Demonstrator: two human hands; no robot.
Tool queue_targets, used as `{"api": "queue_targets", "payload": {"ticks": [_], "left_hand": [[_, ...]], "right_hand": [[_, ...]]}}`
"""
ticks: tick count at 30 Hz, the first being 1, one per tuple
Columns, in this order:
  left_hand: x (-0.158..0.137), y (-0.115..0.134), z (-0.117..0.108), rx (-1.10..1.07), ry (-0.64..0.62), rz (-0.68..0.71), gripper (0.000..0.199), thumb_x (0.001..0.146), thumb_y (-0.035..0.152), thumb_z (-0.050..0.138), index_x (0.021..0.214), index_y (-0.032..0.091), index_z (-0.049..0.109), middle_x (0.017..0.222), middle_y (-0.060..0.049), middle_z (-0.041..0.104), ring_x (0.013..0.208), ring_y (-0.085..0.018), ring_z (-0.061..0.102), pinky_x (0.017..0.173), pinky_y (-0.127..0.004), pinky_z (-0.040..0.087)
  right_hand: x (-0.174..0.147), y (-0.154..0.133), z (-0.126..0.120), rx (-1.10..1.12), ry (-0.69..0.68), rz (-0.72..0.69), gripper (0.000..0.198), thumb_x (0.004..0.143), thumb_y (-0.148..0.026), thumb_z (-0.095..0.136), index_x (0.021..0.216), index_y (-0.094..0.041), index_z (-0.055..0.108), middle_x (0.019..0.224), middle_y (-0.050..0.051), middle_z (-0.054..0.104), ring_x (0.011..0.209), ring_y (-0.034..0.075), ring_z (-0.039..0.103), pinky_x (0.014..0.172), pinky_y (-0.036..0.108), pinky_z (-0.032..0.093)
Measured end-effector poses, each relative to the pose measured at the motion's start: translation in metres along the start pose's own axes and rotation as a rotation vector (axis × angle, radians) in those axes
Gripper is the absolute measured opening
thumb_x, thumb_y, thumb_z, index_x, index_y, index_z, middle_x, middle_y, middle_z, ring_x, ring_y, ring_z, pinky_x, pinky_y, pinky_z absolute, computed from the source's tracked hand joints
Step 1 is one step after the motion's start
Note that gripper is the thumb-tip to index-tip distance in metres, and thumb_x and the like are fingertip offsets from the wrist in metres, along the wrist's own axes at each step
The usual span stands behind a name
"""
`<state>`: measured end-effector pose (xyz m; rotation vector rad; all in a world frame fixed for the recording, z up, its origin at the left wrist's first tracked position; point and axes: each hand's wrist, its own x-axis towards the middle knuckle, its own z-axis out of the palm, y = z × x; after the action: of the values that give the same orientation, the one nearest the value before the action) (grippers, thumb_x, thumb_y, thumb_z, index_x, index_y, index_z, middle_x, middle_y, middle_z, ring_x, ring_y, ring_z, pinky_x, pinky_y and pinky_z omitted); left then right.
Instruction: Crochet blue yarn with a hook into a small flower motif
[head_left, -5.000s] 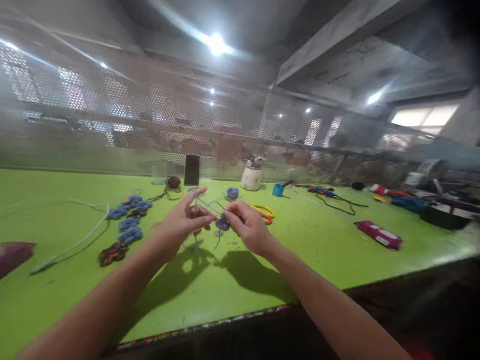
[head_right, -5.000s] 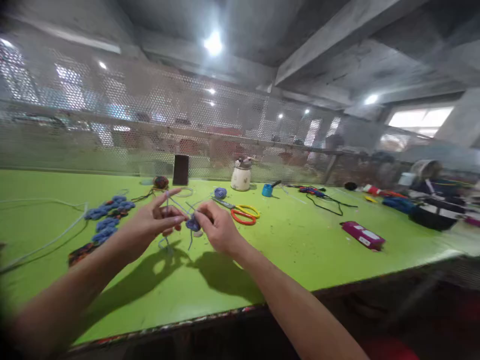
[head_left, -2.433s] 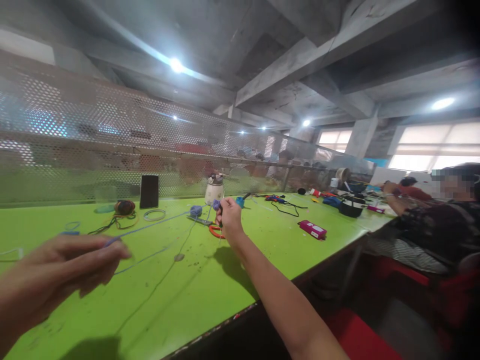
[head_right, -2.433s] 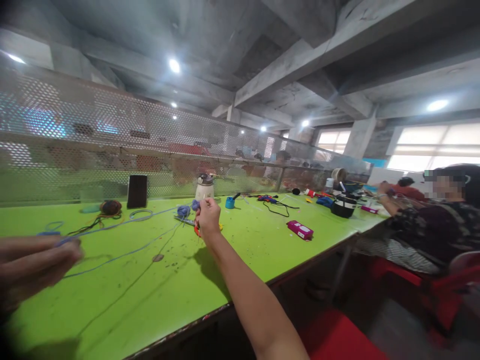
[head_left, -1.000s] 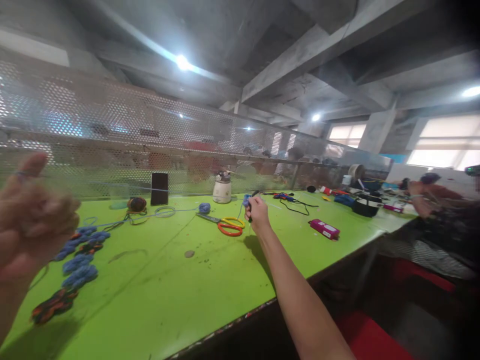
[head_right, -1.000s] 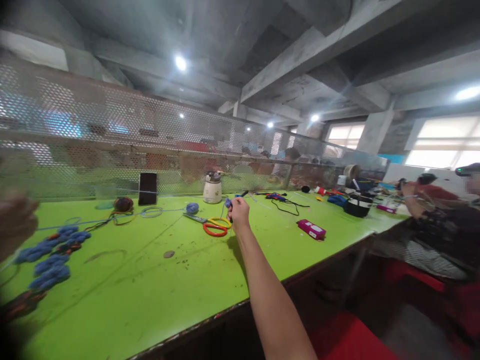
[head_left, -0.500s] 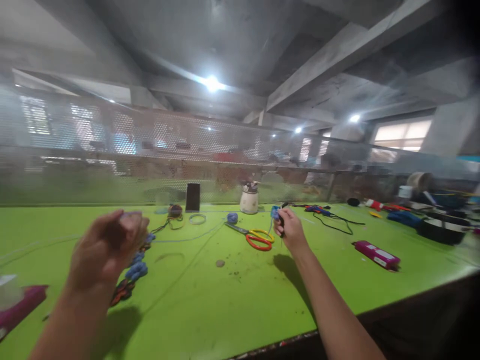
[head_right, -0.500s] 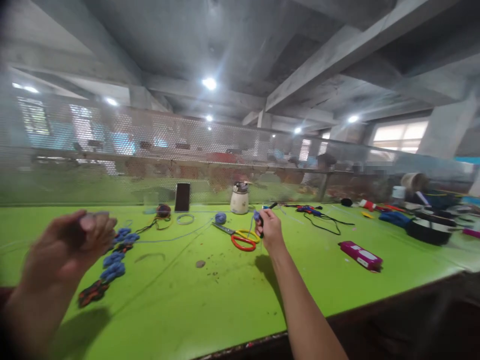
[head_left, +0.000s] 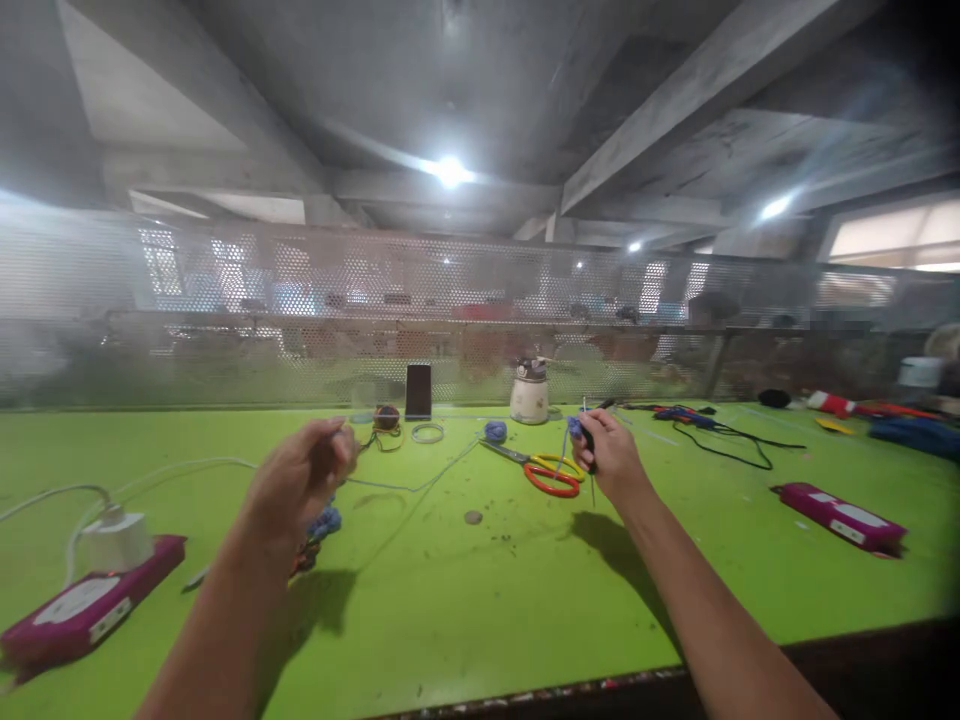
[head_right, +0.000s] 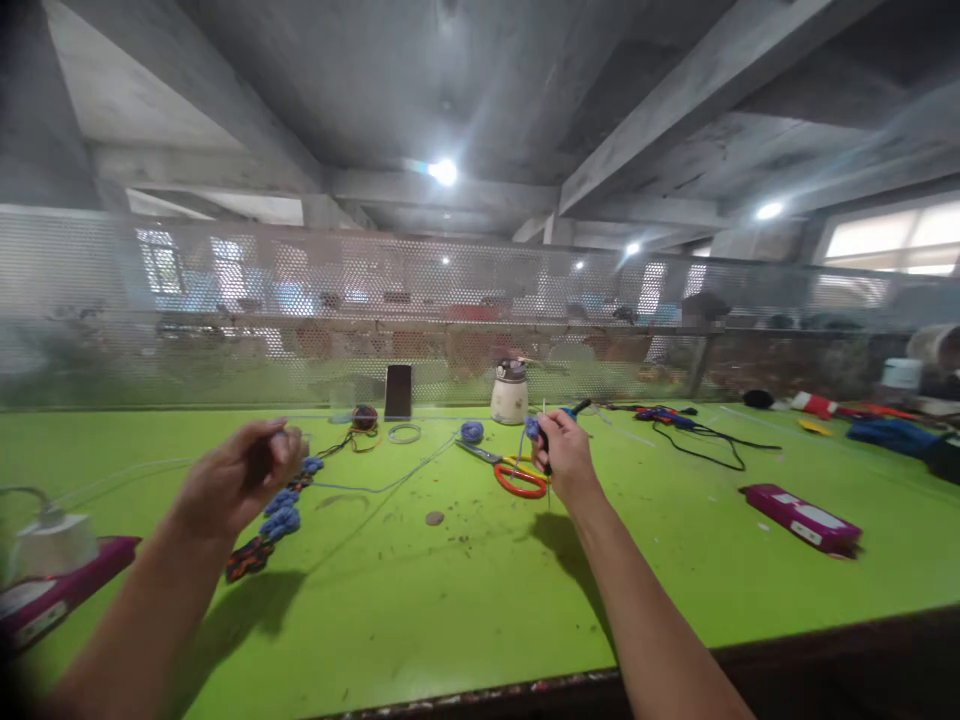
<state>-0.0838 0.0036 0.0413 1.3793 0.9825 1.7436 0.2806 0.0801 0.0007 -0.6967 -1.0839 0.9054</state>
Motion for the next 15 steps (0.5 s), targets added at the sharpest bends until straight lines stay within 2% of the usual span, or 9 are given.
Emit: {"api": "queue_targets", "payload": {"ticks": [2,3,5,7,9,11,12,13,15], "left_hand": [[-0.004,0.004,0.007,-0.032,-0.026,0.016,0.036,0.076,0.051,0.051,0.058,0.021,0.059,0.049,0.002,0.042,0.045,-0.012,0.037,0.045,-0.026,0.031],[-0.004,0.004,0.010,-0.026,-0.024,0.020,0.035,0.078,0.053,0.049,0.072,0.022,0.064,0.054,0.002,0.046,0.045,-0.011,0.035,0.045,-0.025,0.029],[-0.002,-0.002,0.013,0.020,-0.006,0.005,0.043,0.076,0.051,0.058,0.109,0.025,0.064,0.062,0.003,0.054,0.044,-0.010,0.032,0.045,-0.024,0.025],[0.003,-0.012,0.012,0.101,0.033,-0.030,0.066,0.066,0.034,0.073,0.128,0.026,0.055,0.060,0.005,0.057,0.044,-0.011,0.035,0.047,-0.024,0.025],[0.008,-0.022,0.009,0.169,0.095,-0.062,0.061,0.060,0.021,0.076,0.119,0.024,0.063,0.050,0.007,0.050,0.045,-0.013,0.038,0.049,-0.025,0.025],[0.010,-0.027,0.006,0.201,0.118,-0.093,0.026,0.062,0.020,0.074,0.088,0.020,0.072,0.042,0.007,0.042,0.043,-0.014,0.036,0.049,-0.026,0.025],[0.010,-0.028,0.006,0.204,0.106,-0.108,0.007,0.065,0.023,0.072,0.071,0.019,0.071,0.040,0.006,0.040,0.042,-0.013,0.035,0.047,-0.027,0.025],[0.008,-0.027,0.008,0.197,0.076,-0.121,0.013,0.068,0.026,0.070,0.058,0.019,0.067,0.038,0.004,0.041,0.041,-0.013,0.035,0.046,-0.027,0.024],[0.002,-0.021,0.014,0.149,-0.014,-0.128,0.032,0.072,0.034,0.065,0.044,0.019,0.060,0.041,-0.001,0.047,0.041,-0.014,0.038,0.045,-0.028,0.027]], "right_hand": [[0.001,0.002,-0.001,-0.009,-0.005,0.016,0.032,0.072,-0.037,0.075,0.072,-0.019,0.049,0.044,-0.010,0.048,0.028,0.004,0.036,0.027,0.014,0.030],[0.001,0.002,-0.001,-0.013,-0.009,0.019,0.032,0.072,-0.037,0.075,0.072,-0.019,0.049,0.044,-0.011,0.048,0.028,0.003,0.035,0.027,0.014,0.030],[0.000,0.002,0.002,-0.017,-0.014,0.016,0.032,0.072,-0.038,0.074,0.072,-0.019,0.048,0.044,-0.011,0.047,0.028,0.003,0.035,0.027,0.014,0.029],[-0.002,0.002,0.006,-0.021,-0.018,0.008,0.032,0.071,-0.039,0.075,0.072,-0.020,0.048,0.043,-0.011,0.047,0.028,0.004,0.035,0.027,0.014,0.030],[-0.004,0.001,0.008,-0.025,-0.023,0.000,0.032,0.069,-0.038,0.075,0.071,-0.020,0.049,0.043,-0.011,0.048,0.028,0.004,0.035,0.026,0.014,0.029],[-0.005,0.000,0.009,-0.029,-0.031,-0.008,0.032,0.069,-0.038,0.075,0.071,-0.021,0.049,0.042,-0.011,0.048,0.028,0.004,0.034,0.026,0.015,0.030],[-0.005,0.000,0.009,-0.030,-0.034,-0.014,0.032,0.069,-0.039,0.075,0.070,-0.021,0.049,0.042,-0.011,0.048,0.028,0.004,0.034,0.026,0.015,0.030],[-0.005,0.000,0.008,-0.031,-0.038,-0.019,0.032,0.069,-0.039,0.075,0.070,-0.021,0.049,0.042,-0.011,0.048,0.028,0.004,0.034,0.026,0.015,0.030],[-0.004,0.000,0.008,-0.034,-0.047,-0.028,0.032,0.069,-0.039,0.075,0.070,-0.021,0.049,0.042,-0.011,0.048,0.027,0.004,0.034,0.026,0.015,0.030]]}}
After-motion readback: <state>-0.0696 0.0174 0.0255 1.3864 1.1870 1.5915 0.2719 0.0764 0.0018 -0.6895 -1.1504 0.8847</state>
